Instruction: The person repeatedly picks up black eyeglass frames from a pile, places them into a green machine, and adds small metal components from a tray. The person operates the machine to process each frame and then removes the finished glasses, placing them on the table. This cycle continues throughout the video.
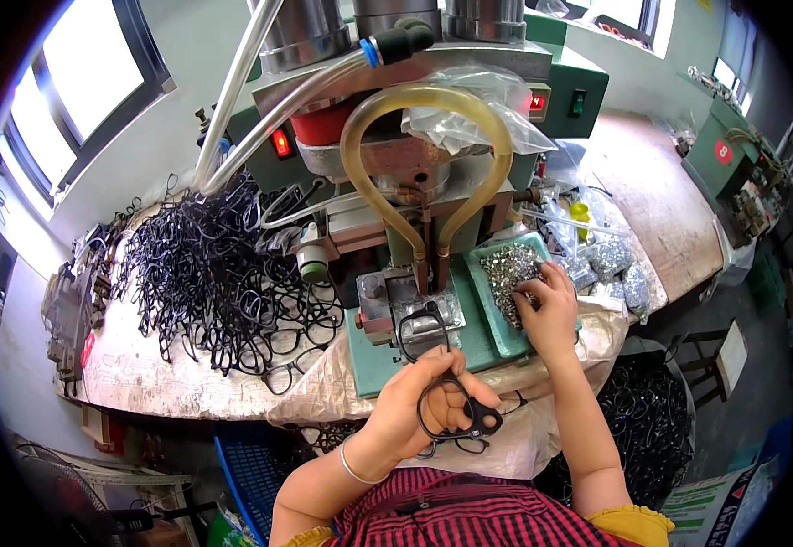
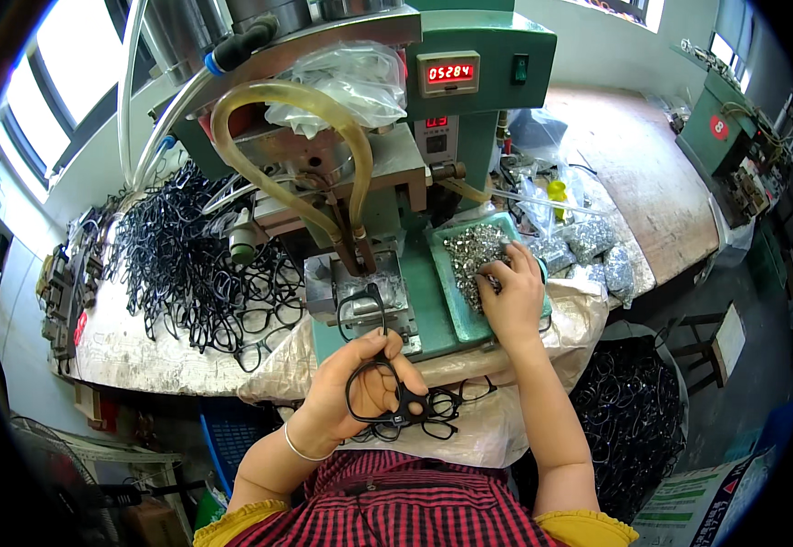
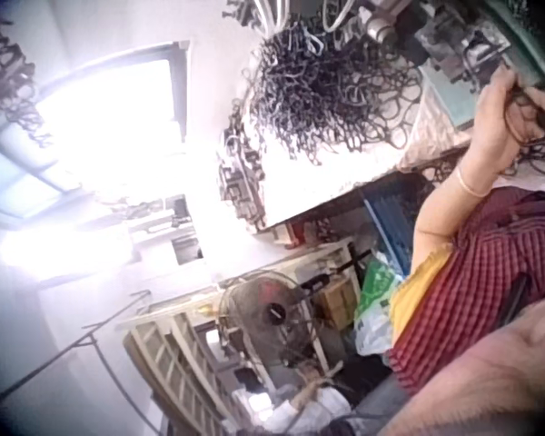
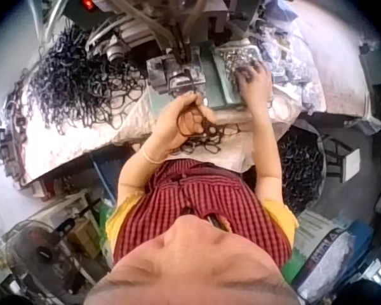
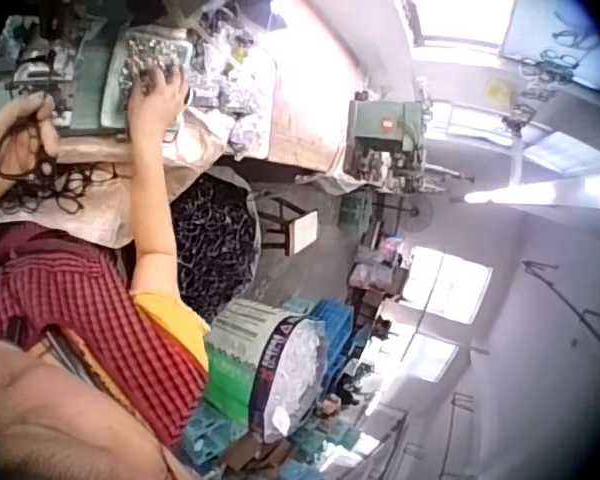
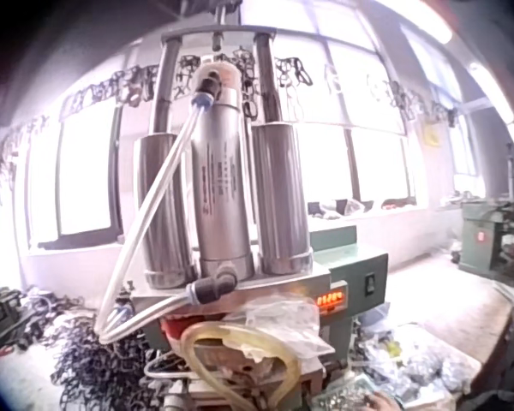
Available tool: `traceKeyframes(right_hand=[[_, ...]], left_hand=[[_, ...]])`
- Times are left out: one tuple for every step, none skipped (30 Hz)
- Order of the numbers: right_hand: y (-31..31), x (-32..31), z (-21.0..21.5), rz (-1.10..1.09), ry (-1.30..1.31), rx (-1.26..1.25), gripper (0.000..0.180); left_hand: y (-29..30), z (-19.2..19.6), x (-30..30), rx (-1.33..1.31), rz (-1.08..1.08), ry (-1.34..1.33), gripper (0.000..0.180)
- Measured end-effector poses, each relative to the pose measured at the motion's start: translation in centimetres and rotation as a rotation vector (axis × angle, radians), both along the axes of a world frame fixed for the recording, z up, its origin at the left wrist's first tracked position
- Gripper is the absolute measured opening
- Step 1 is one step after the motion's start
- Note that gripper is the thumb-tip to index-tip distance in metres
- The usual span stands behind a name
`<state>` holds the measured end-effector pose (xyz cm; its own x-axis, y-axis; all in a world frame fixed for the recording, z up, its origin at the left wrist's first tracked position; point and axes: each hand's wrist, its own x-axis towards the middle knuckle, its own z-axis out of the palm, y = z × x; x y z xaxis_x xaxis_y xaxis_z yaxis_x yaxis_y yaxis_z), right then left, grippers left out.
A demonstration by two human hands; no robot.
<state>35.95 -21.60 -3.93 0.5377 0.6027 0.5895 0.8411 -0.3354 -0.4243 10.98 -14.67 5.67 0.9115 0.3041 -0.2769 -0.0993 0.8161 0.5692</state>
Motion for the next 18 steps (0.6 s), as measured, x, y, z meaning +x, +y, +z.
traceKeyframes(right_hand=[[0.1,0.0,-0.3,0.008,0.001,0.025,0.016],[0.4,0.0,-0.1,0.016,0.001,0.049,0.016],[1.1,-0.2,0.3,0.024,0.000,0.072,0.015],[2.1,-0.3,0.8,0.033,-0.003,0.096,0.015],[3.3,-0.5,1.3,0.049,-0.023,0.065,0.013],[4.8,-0.7,1.8,0.064,-0.042,0.034,0.011],[6.0,-0.6,2.0,0.080,-0.061,0.002,0.009],[7.5,-0.5,1.8,0.072,-0.154,0.014,0.009],[7.5,-0.6,1.7,0.036,-0.153,-0.049,0.009],[7.2,-0.9,1.7,0.003,-0.152,-0.112,0.008],[7.1,-1.2,1.6,-0.019,-0.155,-0.174,0.008],[6.4,-0.9,0.8,-0.009,-0.174,-0.156,0.005],[5.0,-0.5,0.6,0.072,-0.194,-0.094,0.008],[3.6,-0.8,0.9,0.127,-0.214,0.001,0.010],[1.8,-0.5,0.4,0.096,0.074,0.032,0.013],[0.4,-0.5,-0.2,0.061,0.370,0.114,0.016],[-1.2,-0.2,-0.8,-0.016,0.635,0.214,0.019],[-1.9,0.3,-0.9,0.076,0.732,0.412,0.024]], left_hand=[[-0.1,-0.2,0.0,-0.007,0.014,-0.011,0.027],[-0.2,-0.2,0.2,-0.017,0.019,-0.029,0.027],[-0.2,-0.2,0.3,-0.010,0.027,-0.018,0.026],[-0.2,-0.2,0.4,-0.003,0.035,-0.009,0.026],[-0.3,-0.3,0.4,0.005,0.047,0.001,0.026],[-0.2,-0.3,0.4,0.014,0.025,-0.005,0.027],[0.0,-0.3,0.3,0.023,0.005,-0.011,0.028],[0.4,-0.4,0.1,0.033,-0.010,-0.018,0.029],[0.6,-0.7,-0.6,0.083,-0.028,-0.020,0.030],[0.6,-1.1,-1.8,0.133,-0.043,-0.021,0.031],[0.6,-1.7,-3.3,0.183,-0.047,-0.025,0.032],[0.5,-2.0,-5.4,0.271,-0.026,-0.024,0.025],[0.3,-2.8,-7.5,0.398,0.091,0.053,0.022],[0.1,-3.8,-9.8,0.531,0.225,0.154,0.018],[0.4,-4.4,-11.9,0.664,0.339,0.262,0.015],[1.0,-4.9,-14.2,0.799,0.580,0.425,0.010],[1.9,-5.0,-16.2,0.923,0.795,0.594,0.006],[3.0,-4.8,-18.1,0.980,1.005,0.673,0.007]])
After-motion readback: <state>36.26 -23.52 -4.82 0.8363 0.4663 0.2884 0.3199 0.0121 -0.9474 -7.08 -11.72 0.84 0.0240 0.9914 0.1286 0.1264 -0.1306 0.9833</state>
